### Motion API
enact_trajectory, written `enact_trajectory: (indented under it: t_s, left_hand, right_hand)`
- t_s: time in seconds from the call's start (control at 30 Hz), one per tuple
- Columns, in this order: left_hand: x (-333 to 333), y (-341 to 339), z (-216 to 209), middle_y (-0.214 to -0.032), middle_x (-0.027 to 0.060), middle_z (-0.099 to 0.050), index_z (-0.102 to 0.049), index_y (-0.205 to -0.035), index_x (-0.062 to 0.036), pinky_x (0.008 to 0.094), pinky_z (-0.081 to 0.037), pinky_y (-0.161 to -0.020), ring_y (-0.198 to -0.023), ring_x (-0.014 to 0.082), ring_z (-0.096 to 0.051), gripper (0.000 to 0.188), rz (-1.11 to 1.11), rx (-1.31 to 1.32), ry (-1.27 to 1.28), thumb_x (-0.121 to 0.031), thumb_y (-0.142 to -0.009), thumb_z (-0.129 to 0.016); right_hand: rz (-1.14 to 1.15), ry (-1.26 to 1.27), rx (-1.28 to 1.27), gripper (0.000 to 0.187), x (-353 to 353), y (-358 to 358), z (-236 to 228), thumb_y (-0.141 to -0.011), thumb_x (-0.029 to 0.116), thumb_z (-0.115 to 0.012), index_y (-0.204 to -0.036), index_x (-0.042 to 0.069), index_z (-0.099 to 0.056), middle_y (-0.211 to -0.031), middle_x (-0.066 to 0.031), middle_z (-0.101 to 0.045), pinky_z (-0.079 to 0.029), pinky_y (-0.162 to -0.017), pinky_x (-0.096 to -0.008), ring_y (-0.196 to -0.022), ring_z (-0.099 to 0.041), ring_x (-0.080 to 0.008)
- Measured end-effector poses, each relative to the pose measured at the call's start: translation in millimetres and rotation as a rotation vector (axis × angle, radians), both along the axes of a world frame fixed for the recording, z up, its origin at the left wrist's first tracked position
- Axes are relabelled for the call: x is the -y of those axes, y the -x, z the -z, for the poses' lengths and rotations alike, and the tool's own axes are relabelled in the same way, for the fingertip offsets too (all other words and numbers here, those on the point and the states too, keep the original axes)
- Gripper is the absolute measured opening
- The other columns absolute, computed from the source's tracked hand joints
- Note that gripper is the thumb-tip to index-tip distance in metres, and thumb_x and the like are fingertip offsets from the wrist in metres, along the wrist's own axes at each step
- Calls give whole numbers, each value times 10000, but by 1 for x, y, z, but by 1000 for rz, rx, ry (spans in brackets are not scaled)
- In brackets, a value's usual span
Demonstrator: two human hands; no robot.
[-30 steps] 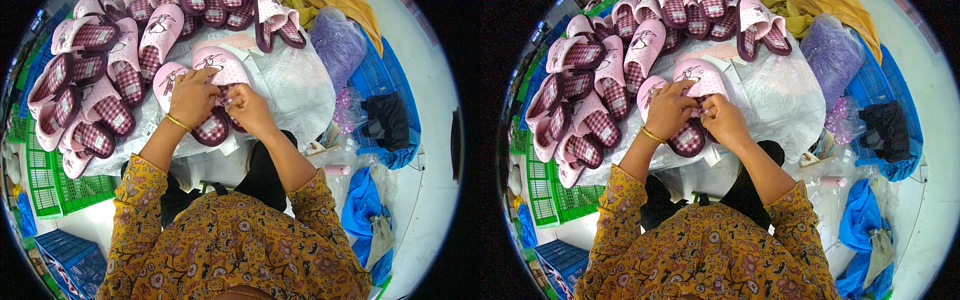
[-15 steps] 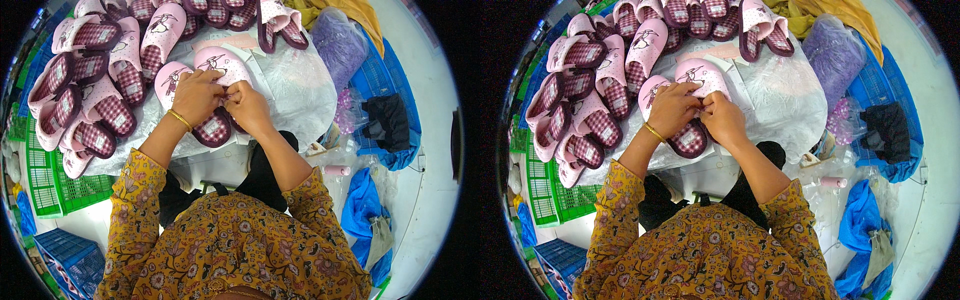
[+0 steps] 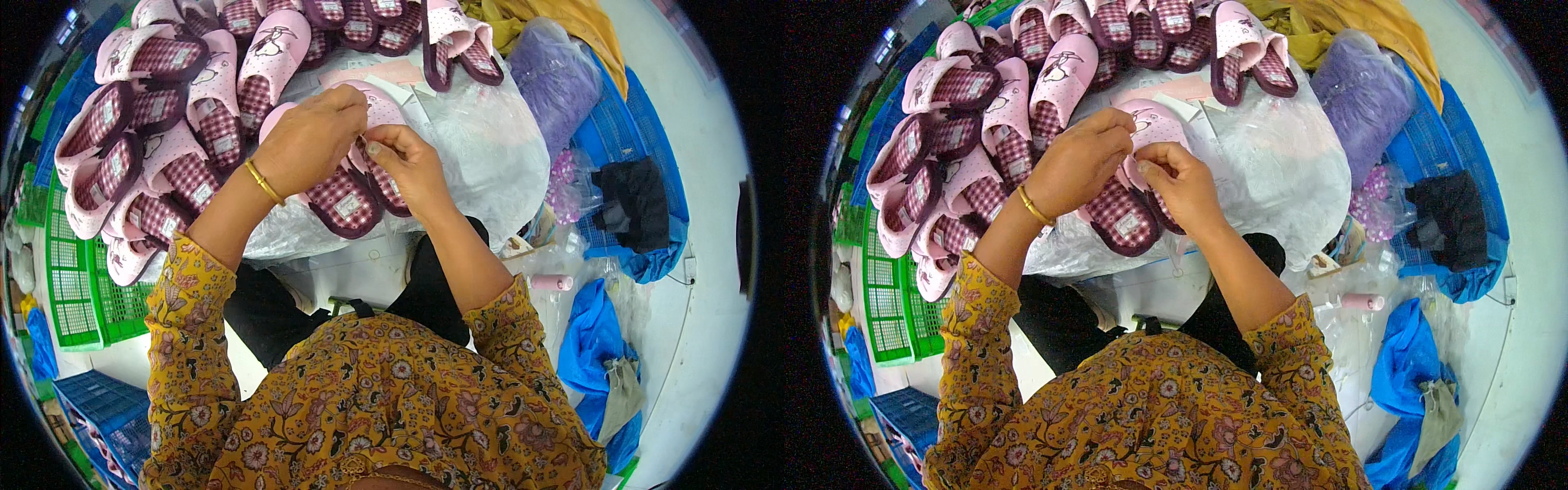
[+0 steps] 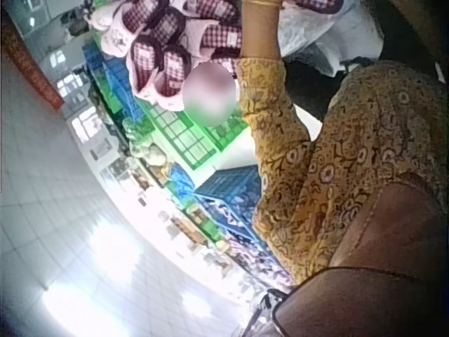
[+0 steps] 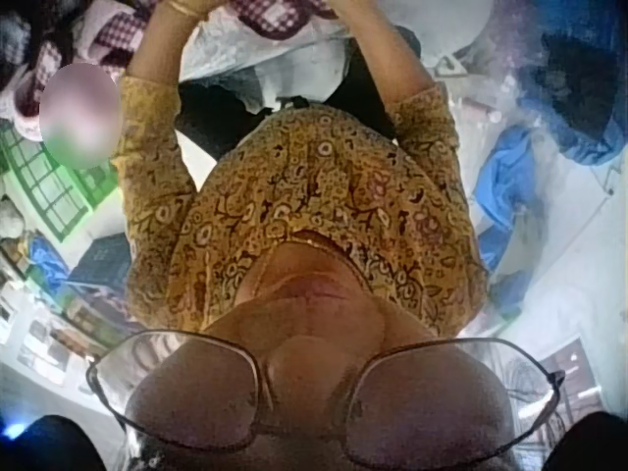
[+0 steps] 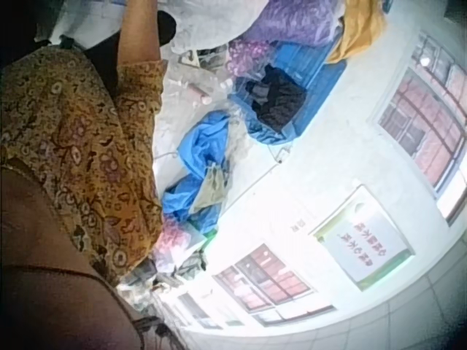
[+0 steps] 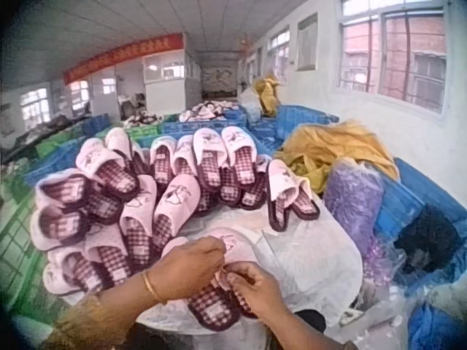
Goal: The person attaches small paper labels to pink and maroon checkered slippers. They peel labels from a sheet, place them on the slipper surface, and smooth them down, repeating the process for multiple pairs.
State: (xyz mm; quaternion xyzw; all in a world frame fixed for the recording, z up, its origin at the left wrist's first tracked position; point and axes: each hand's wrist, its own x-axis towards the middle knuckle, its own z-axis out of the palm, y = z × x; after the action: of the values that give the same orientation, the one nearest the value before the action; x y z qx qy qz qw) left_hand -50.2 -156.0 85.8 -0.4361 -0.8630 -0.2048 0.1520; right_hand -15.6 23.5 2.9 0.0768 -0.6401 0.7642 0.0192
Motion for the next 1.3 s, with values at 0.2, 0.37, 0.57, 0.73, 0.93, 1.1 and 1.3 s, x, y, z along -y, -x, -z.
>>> enact_trajectory:
  t_s: [0.2, 0.37, 0.57, 0.73, 0.93, 1.1, 1.3]
  left_hand:
    - [15, -20, -17, -1074, 112, -623, -616, -934, -32, 408, -495, -859, -990, 333, -608, 139, -55, -71, -14, -21, -796, -626]
    - [27, -26, 2, -1067, 96, -618, -643, -892, -57, 394, -475, -879, -1004, 320, -594, 167, -88, -57, -199, -24, -732, -675]
    - [41, -18, 52, -1212, 69, -600, -736, -895, -124, 412, -432, -946, -1150, 291, -539, 168, -195, -45, -119, -87, -745, -671]
    - [37, -9, 82, -1265, 57, -591, -753, -958, -139, 425, -415, -961, -1190, 272, -527, 202, -299, 42, -71, -131, -779, -661]
    - [41, -2, 98, -1212, 57, -611, -744, -936, -128, 429, -412, -961, -1174, 272, -542, 177, -290, 143, -189, -133, -766, -696]
    - [41, -1, 103, -1184, 82, -619, -726, -896, -101, 420, -435, -942, -1126, 302, -566, 152, -259, 113, -264, -110, -744, -712]
    - [40, -3, 100, -1183, 71, -619, -727, -877, -108, 414, -436, -941, -1141, 295, -558, 139, -271, 99, -239, -112, -739, -717]
  right_hand:
    - [-130, 91, 28, 124, 9, -11, -22, -919, 35, -639, -1035, -10, -630, -917, -18, -655, -473, -734, -220, -811, -585, -79]
    - [-109, -73, -30, 115, 16, -11, -17, -903, 49, -659, -1002, 1, -625, -870, -14, -657, -470, -679, -229, -766, -590, -76]
    - [48, -459, -54, 265, 30, -11, 3, -808, 72, -727, -1023, 16, -583, -741, -88, -665, -484, -613, -289, -653, -636, -155]
    - [131, -664, -127, 293, 42, -7, 8, -774, 37, -700, -1013, 42, -530, -706, -132, -663, -497, -615, -417, -685, -668, -321]
    - [141, -899, -171, 314, 48, -4, 5, -759, 39, -692, -1005, 59, -498, -706, -144, -644, -497, -628, -479, -700, -653, -374]
    - [117, -976, -146, 326, 49, 2, 7, -759, 55, -689, -1017, 55, -490, -718, -166, -644, -500, -635, -487, -708, -654, -383]
    - [147, -1060, -126, 308, 52, 4, 6, -775, 85, -689, -1017, 74, -500, -719, -151, -653, -498, -626, -489, -710, -662, -372]
